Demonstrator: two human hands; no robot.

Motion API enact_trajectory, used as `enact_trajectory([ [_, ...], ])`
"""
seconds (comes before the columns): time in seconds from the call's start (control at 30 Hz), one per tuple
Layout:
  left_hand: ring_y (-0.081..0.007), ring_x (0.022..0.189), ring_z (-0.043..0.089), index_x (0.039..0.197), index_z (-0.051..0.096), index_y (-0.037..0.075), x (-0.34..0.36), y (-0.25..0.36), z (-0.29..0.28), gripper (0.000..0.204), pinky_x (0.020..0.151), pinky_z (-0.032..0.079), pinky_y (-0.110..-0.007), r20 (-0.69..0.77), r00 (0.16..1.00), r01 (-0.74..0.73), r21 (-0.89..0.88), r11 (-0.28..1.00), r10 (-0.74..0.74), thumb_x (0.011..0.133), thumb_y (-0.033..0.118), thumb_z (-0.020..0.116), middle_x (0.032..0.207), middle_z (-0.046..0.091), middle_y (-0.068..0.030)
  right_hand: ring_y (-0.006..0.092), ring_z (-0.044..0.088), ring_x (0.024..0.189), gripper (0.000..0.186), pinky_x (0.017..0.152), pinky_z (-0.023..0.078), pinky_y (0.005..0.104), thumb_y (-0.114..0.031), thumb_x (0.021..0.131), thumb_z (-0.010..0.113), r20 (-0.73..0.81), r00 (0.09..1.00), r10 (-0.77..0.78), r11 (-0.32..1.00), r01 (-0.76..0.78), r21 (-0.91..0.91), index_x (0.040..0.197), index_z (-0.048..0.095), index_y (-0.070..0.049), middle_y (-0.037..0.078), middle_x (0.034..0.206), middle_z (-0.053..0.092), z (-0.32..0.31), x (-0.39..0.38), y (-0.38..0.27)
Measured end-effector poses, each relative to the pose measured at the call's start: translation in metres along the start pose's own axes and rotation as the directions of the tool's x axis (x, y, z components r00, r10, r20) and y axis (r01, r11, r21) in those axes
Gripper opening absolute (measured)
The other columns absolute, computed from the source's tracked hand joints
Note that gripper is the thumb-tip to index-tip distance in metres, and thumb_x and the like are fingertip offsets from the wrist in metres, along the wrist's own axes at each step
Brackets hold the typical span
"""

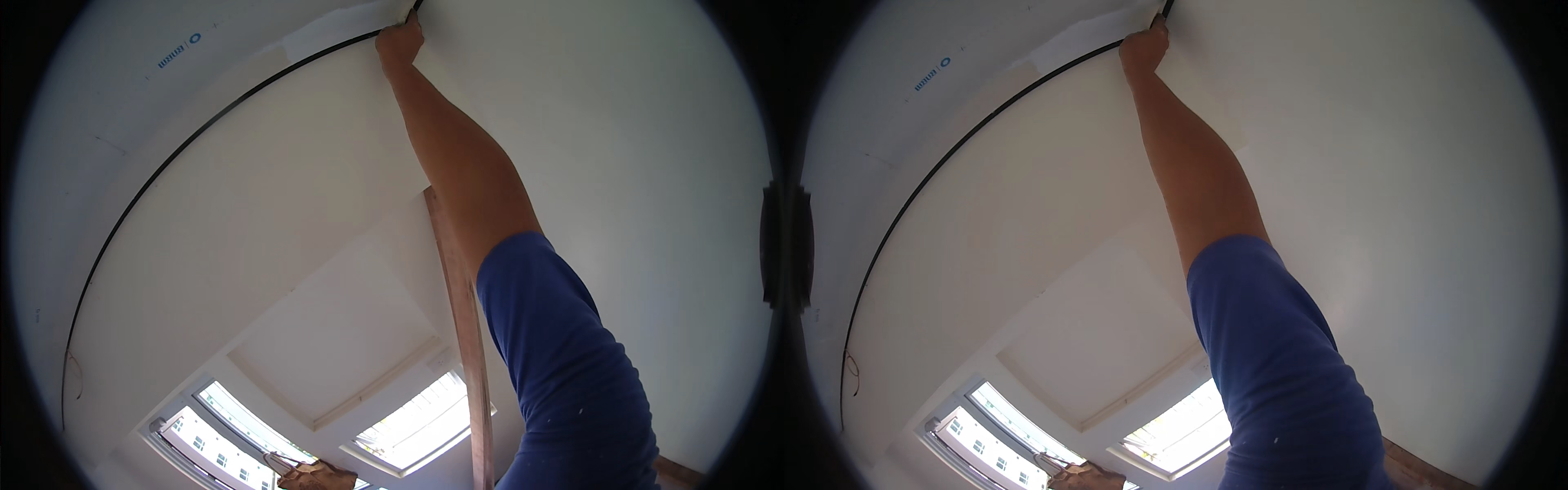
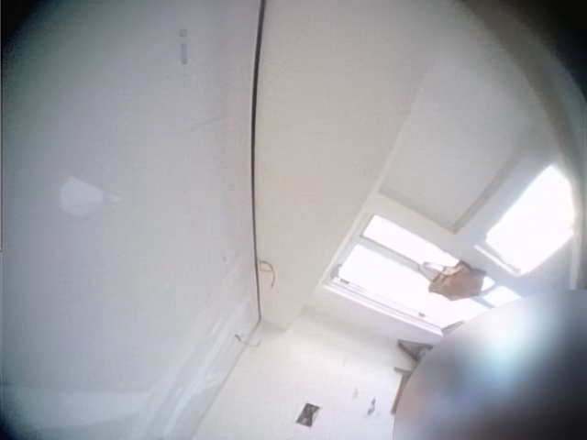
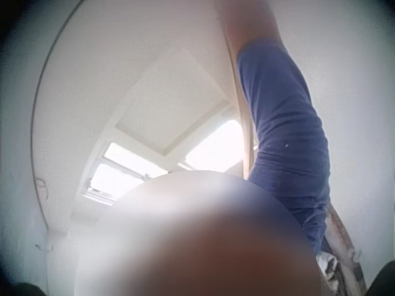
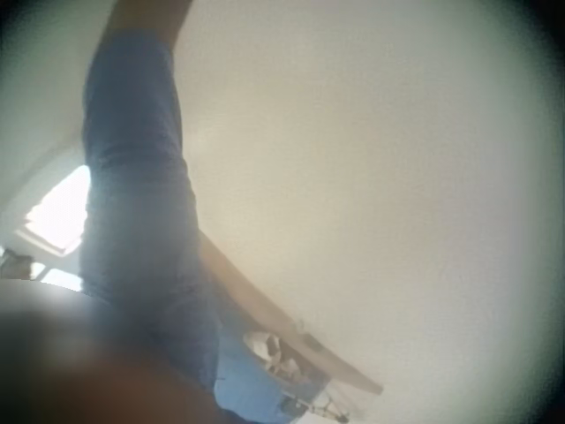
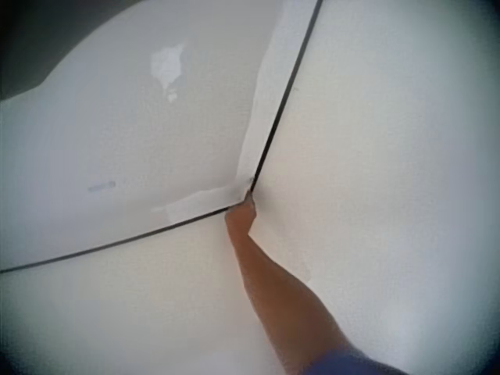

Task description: The person applies joint compound to a ceiling seam using a putty knife and hawk. They repeatedly scoop compound from the hawk and smooth it along the seam, working along the ceiling edge.

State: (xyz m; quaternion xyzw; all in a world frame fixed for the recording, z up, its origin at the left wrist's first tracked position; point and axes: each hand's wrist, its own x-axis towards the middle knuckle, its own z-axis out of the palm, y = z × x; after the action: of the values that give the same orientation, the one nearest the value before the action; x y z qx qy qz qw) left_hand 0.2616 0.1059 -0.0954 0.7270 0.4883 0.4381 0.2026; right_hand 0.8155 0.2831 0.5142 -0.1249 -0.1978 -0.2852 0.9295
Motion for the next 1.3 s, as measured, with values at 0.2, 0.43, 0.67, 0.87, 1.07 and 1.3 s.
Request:
enact_trajectory([
  [0.2, -0.0333, 0.081, 0.067, 0.120, 0.061, -0.004, 0.000, 0.005, -0.004, 0.023, 0.066, 0.056, -0.043, 0.006, 0.999, 0.034, -0.067, 0.997, -0.034, 0.101, 0.009, 0.060, 0.094, 0.067, -0.0197, 0.0482, 0.062, 0.119, 0.043, 0.102, 0.051, 0.0493, 0.007, 0.091, 0.052, -0.079, 0.991, -0.110, 0.994, 0.111, 0.005, 0.134, 0.056, 0.010, 0.032, 0.130, 0.061, 0.028, -0.046, -0.022],
  [0.43, -0.0327, 0.079, 0.066, 0.119, 0.061, -0.003, 0.002, 0.009, -0.009, 0.022, 0.065, 0.055, -0.042, 0.016, 0.998, 0.070, -0.159, 0.985, -0.068, 0.101, 0.009, 0.060, 0.092, 0.066, -0.0190, 0.0492, 0.062, 0.119, 0.042, 0.103, 0.050, 0.0510, 0.007, 0.092, 0.049, 0.078, 0.991, -0.110, 0.993, 0.113, -0.034, 0.133, 0.056, 0.011, 0.033, 0.124, 0.064, -0.018, -0.054, -0.007],
  [0.67, -0.0320, 0.078, 0.065, 0.118, 0.060, -0.003, 0.002, 0.011, -0.014, 0.021, 0.064, 0.055, -0.042, 0.020, 0.994, 0.106, -0.234, 0.966, -0.104, 0.102, 0.010, 0.059, 0.091, 0.065, -0.0184, 0.0482, 0.063, 0.117, 0.033, 0.101, 0.051, 0.0496, 0.005, 0.091, 0.053, 0.101, 0.994, 0.040, 0.996, -0.032, -0.084, 0.123, 0.060, 0.008, 0.032, 0.122, 0.065, -0.030, -0.010, -0.009],
  [0.87, -0.0314, 0.076, 0.065, 0.117, 0.060, -0.003, -0.004, 0.013, -0.018, 0.020, 0.063, 0.054, -0.042, 0.021, 0.990, 0.141, -0.298, 0.944, -0.141, 0.102, 0.010, 0.059, 0.089, 0.064, -0.0178, 0.0473, 0.060, 0.122, 0.041, 0.106, 0.049, 0.0471, 0.006, 0.091, 0.055, 0.025, 0.999, 0.047, 0.999, -0.047, 0.017, 0.132, 0.057, 0.011, 0.030, 0.131, 0.060, 0.013, -0.044, -0.024],
  [1.07, -0.0309, 0.075, 0.064, 0.116, 0.060, -0.002, -0.010, 0.014, -0.022, 0.019, 0.061, 0.054, -0.042, 0.025, 0.984, 0.172, -0.379, 0.909, -0.175, 0.103, 0.011, 0.059, 0.088, 0.064, -0.0173, 0.0465, 0.061, 0.120, 0.046, 0.106, 0.049, 0.0474, 0.003, 0.094, 0.053, 0.032, 0.996, -0.082, 0.986, 0.076, 0.147, 0.140, 0.052, 0.013, 0.031, 0.126, 0.061, 0.046, -0.120, -0.065],
  [1.3, -0.0302, 0.073, 0.064, 0.115, 0.060, -0.002, -0.011, 0.011, -0.029, 0.018, 0.060, 0.054, -0.041, 0.042, 0.976, 0.206, -0.479, 0.853, -0.212, 0.103, 0.012, 0.059, 0.086, 0.063, -0.0166, 0.0475, 0.060, 0.122, 0.043, 0.107, 0.048, 0.0500, 0.004, 0.096, 0.047, 0.166, 0.979, -0.116, 0.993, 0.114, 0.021, 0.137, 0.054, 0.012, 0.033, 0.128, 0.062, -0.019, -0.098, -0.033],
])
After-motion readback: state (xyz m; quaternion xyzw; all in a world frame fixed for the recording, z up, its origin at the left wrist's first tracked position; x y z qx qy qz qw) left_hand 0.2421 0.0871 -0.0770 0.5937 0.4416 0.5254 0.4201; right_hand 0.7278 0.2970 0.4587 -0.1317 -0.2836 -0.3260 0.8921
